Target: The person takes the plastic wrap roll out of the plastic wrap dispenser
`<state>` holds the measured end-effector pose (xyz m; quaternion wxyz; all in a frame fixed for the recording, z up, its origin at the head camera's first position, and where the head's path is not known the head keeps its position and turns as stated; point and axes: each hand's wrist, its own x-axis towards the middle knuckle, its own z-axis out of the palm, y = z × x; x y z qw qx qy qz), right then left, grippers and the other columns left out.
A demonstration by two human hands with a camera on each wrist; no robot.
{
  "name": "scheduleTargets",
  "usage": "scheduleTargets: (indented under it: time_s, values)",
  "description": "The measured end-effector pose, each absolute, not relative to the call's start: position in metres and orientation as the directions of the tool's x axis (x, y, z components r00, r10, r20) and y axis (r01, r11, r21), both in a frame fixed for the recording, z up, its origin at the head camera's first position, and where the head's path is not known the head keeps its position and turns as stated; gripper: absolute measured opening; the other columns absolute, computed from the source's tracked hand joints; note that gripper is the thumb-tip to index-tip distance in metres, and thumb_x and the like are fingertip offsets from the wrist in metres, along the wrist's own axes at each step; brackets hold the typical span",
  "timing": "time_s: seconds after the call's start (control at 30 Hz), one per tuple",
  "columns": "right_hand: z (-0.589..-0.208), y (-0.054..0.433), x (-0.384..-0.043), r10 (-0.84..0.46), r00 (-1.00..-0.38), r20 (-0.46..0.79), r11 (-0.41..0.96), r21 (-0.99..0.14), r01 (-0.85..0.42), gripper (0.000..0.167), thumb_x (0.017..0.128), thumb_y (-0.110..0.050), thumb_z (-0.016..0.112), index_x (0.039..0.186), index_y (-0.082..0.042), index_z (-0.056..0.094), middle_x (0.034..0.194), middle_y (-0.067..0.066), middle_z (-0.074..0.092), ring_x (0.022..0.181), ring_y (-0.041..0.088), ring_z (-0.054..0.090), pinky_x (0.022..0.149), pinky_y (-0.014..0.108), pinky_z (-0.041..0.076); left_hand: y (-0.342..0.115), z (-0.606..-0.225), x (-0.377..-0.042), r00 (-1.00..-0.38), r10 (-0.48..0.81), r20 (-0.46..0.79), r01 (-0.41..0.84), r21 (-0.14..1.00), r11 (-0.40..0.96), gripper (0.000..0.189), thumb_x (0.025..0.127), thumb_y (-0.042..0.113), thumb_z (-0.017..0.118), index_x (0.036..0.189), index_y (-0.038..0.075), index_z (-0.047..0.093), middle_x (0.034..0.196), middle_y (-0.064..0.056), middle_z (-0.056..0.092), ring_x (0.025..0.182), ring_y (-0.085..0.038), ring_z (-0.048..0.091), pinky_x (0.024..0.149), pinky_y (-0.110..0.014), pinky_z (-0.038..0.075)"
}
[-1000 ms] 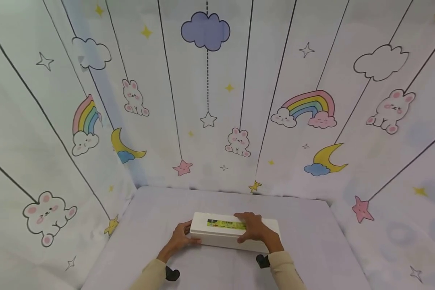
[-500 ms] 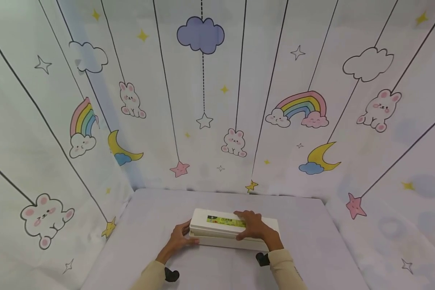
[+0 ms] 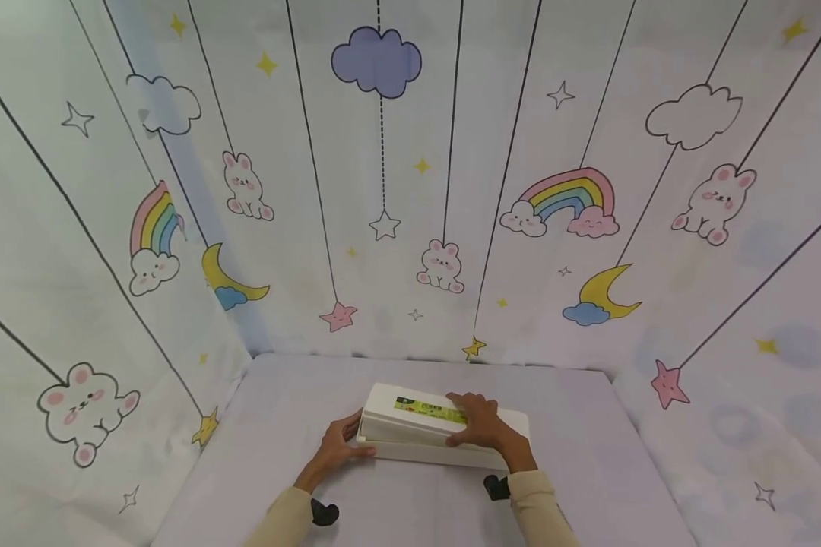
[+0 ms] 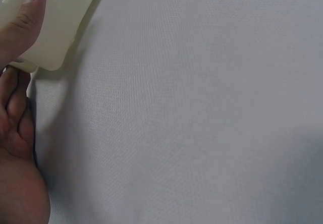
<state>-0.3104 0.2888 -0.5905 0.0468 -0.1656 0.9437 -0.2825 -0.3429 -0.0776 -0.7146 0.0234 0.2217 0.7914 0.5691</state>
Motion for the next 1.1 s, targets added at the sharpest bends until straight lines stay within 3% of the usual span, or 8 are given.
scheduleTargets:
  time_s: [0.13,0.27,0.53,0.73,1.1]
  values:
    - [-0.603,0.288,-0.311,-0.33,-0.942,0.053,0.765,-0.571,-0.3,0.094,0.079,-0.041,0.095,0.157,-0.005,0.057,0.142,0.021,0.068,0.118,0.033,0.058,0.093,0.052,0.034,-0.08,-0.719,-0.344,-0.893,0.379,0.241,0.348,0.905,0.245,0.099,0.082,0.025,0.1,0.161,-0.004,0.048,0.159,-0.029,0.055,0.144,-0.047,0.061,0.119,-0.051,0.054]
    - [-0.609,0.289,-0.311,-0.322,-0.945,0.049,0.767,-0.571,-0.291,0.097,0.08,-0.046,0.095,0.159,-0.006,0.054,0.141,0.019,0.068,0.118,0.03,0.056,0.094,0.053,0.032,-0.077,-0.715,-0.341,-0.914,0.366,0.175,0.275,0.93,0.243,0.101,0.079,0.019,0.101,0.161,-0.004,0.047,0.162,-0.028,0.053,0.146,-0.048,0.058,0.121,-0.056,0.049]
    - [-0.587,0.287,-0.312,-0.318,-0.947,0.035,0.787,-0.547,-0.285,0.098,0.08,-0.042,0.094,0.159,-0.001,0.053,0.133,0.019,0.068,0.11,0.028,0.054,0.09,0.055,0.035,-0.074,-0.704,-0.339,-0.931,0.351,0.096,0.182,0.958,0.22,0.102,0.079,0.012,0.1,0.163,-0.003,0.045,0.165,-0.024,0.05,0.152,-0.046,0.053,0.127,-0.061,0.039]
    - [-0.579,0.289,-0.314,-0.315,-0.947,0.068,0.813,-0.496,-0.306,0.096,0.081,-0.043,0.093,0.158,0.0,0.053,0.13,0.019,0.069,0.106,0.027,0.055,0.084,0.049,0.033,-0.076,-0.703,-0.34,-0.929,0.358,0.096,0.183,0.959,0.218,0.103,0.078,0.011,0.1,0.163,-0.003,0.044,0.164,-0.024,0.051,0.151,-0.046,0.053,0.127,-0.062,0.038]
    - [-0.578,0.292,-0.313,-0.227,-0.973,0.047,0.854,-0.471,-0.222,0.098,0.083,-0.04,0.094,0.161,-0.001,0.051,0.137,0.022,0.068,0.107,0.027,0.055,0.088,0.052,0.034,-0.075,-0.703,-0.341,-0.93,0.354,0.099,0.182,0.961,0.209,0.102,0.078,0.008,0.1,0.163,-0.006,0.043,0.166,-0.027,0.047,0.152,-0.047,0.052,0.126,-0.06,0.039]
